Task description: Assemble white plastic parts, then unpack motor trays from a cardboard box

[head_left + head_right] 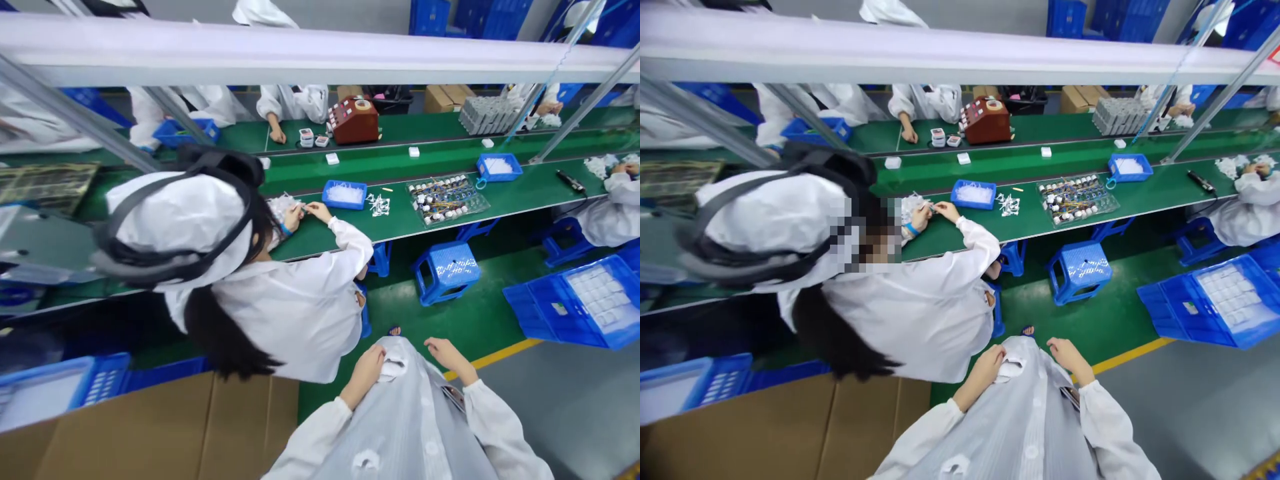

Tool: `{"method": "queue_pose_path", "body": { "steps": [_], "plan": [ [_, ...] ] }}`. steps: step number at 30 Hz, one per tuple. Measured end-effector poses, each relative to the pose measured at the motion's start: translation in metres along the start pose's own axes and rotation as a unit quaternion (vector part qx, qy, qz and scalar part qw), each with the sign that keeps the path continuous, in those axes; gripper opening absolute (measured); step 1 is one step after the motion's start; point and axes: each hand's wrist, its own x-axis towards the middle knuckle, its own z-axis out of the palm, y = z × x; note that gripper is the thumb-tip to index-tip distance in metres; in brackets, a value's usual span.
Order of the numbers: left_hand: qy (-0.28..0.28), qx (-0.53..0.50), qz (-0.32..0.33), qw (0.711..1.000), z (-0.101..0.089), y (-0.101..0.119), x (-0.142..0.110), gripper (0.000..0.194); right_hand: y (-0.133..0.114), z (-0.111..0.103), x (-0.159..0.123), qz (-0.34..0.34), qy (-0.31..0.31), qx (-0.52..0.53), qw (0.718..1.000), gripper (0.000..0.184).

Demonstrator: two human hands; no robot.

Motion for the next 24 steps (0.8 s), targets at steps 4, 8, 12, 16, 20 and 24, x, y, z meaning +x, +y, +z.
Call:
{"method": "queue_pose_path", "body": {
  "steps": [4, 8, 12, 16, 20, 24],
  "plan": [
    [-0.05, 0.029, 0.05, 0.997, -0.009, 0.044, 0.074, 0.029, 0.036, -0.058, 0.015, 0.017, 0.032, 0.051, 0.998, 0.031],
    [-0.087, 0.047, 0.075, 0.992, -0.006, 0.08, 0.165, 0.025, 0.098, -0.119, 0.028, 0.046, 0.049, 0.078, 0.995, 0.031],
    [-0.098, 0.041, 0.068, 0.992, 0.011, 0.126, 0.263, 0.031, 0.17, -0.201, 0.049, 0.062, 0.066, 0.075, 0.993, 0.026],
    [-0.093, 0.007, 0.035, 0.995, 0.035, 0.182, 0.333, 0.035, 0.226, -0.293, 0.069, 0.053, 0.081, 0.06, 0.993, 0.027],
    [-0.08, -0.037, -0.016, 0.996, 0.051, 0.227, 0.37, 0.034, 0.259, -0.375, 0.093, 0.026, 0.085, 0.054, 0.995, 0.028],
    [-0.055, -0.082, -0.079, 0.992, 0.046, 0.239, 0.396, 0.032, 0.272, -0.444, 0.139, -0.004, 0.139, 0.049, 0.989, 0.029]
  ]
}}
